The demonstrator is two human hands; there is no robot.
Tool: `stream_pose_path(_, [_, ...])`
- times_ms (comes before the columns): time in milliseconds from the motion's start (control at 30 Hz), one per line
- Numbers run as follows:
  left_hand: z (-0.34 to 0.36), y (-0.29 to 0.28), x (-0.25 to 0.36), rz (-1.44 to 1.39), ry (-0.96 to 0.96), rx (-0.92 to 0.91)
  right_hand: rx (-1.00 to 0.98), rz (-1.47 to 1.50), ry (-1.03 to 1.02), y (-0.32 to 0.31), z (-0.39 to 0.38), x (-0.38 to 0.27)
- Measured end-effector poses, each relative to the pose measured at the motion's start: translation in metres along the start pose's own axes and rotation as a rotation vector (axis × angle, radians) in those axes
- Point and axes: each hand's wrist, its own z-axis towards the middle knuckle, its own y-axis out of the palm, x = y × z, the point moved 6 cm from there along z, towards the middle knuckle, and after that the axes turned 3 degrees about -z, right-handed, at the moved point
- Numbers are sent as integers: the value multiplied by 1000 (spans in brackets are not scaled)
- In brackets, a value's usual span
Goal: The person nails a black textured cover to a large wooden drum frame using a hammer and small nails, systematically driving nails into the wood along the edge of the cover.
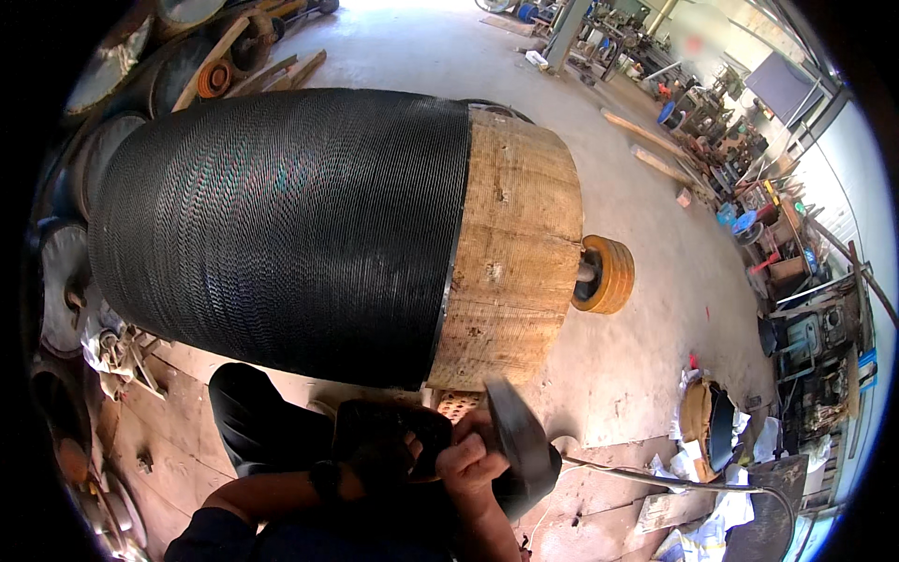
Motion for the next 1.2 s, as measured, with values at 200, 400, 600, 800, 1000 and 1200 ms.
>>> stream_pose_path(200, [-5,9,0,-133,-61,-48,-259,-297,328,22,-7,38])
stream_pose_path(400, [-3,-9,0,-140,-1,9,73,174,92,-4,-3,11])
stream_pose_path(600, [-10,-9,4,-232,11,213,-204,-206,303,13,-20,34])
stream_pose_path(800, [-4,-8,-15,-273,-73,173,-39,-15,103,4,-4,15])
stream_pose_path(1000, [-5,-34,-13,-510,-18,354,-157,-178,289,11,-15,24])
stream_pose_path(1200, [5,-52,-21,-553,-88,331,-231,-484,188,24,-10,46])
